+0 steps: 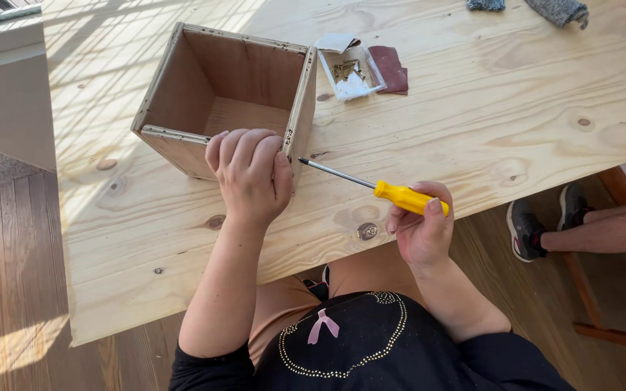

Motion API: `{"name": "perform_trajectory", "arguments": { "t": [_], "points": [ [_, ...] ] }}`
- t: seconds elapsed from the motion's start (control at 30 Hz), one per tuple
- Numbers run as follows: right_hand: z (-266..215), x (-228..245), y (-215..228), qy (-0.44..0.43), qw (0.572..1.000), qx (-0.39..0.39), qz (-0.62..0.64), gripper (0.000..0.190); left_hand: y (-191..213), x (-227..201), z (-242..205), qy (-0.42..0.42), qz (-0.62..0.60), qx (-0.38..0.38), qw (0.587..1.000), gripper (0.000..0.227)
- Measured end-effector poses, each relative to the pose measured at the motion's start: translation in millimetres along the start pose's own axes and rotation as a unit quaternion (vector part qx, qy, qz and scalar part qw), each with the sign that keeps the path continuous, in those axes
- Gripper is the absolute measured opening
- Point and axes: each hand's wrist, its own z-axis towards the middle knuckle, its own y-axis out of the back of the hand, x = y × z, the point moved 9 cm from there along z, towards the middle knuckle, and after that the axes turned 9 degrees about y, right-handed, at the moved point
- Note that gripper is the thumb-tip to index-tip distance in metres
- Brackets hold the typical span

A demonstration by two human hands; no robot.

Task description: The person uses a yellow-handled screwdriver to unscrew and disassemble a small wooden box on a workbench. They remove screws from the corners, separate the side panels, and lay the pieces flat on the table.

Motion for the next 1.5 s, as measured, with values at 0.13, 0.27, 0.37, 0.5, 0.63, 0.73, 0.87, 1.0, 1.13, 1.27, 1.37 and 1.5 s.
{"name": "perform_trajectory", "arguments": {
  "t": [0.13, 0.27, 0.37, 0.5, 0.63, 0.73, 0.87, 1.0, 1.13, 1.27, 1.37, 1.5],
  "points": [
    [2, -3, -3, -0.007, 1.0, 0.017, -0.001, 0.028, -2, 0, -1, 0.001, -0.004, 0.002, 1.0, 0.017],
    [5, -6, -3, -0.012, 1.0, 0.025, 0.003, 0.027, -1, 2, -2, 0.003, -0.008, 0.004, 1.0, 0.018],
    [8, 1, -18, -0.066, 0.997, 0.041, 0.0, 0.031, -2, 1, -2, 0.006, -0.007, 0.008, 1.0, 0.018],
    [14, 0, -28, -0.118, 0.991, 0.049, 0.036, 0.032, -1, 0, 0, 0.007, -0.01, 0.02, 1.0, 0.016],
    [17, 3, -46, -0.212, 0.968, 0.045, 0.128, 0.049, -2, 1, 0, 0.008, -0.008, 0.022, 1.0, 0.016],
    [22, 6, -47, -0.214, 0.968, 0.042, 0.127, 0.056, -2, 1, -1, 0.01, -0.007, 0.023, 1.0, 0.016],
    [27, 14, -32, -0.087, 0.989, 0.114, 0.045, 0.036, 1, 1, 2, 0.014, -0.015, 0.027, 0.999, 0.016],
    [34, 23, -34, -0.058, 0.984, 0.166, 0.024, 0.032, 0, 1, 1, 0.012, -0.013, 0.025, 1.0, 0.015],
    [34, 13, -16, -0.077, 0.992, 0.101, 0.022, 0.033, -1, 0, -1, 0.012, -0.012, 0.02, 1.0, 0.017],
    [30, 13, -32, -0.144, 0.986, 0.067, 0.041, 0.055, -1, 1, 0, 0.01, -0.012, 0.02, 1.0, 0.017],
    [34, 14, -22, -0.076, 0.995, 0.049, -0.036, 0.024, -1, 1, 0, 0.012, -0.009, 0.022, 1.0, 0.016],
    [37, 17, -24, -0.059, 0.995, 0.074, -0.04, 0.025, -1, 1, 0, 0.015, -0.007, 0.021, 1.0, 0.017]
  ]
}}
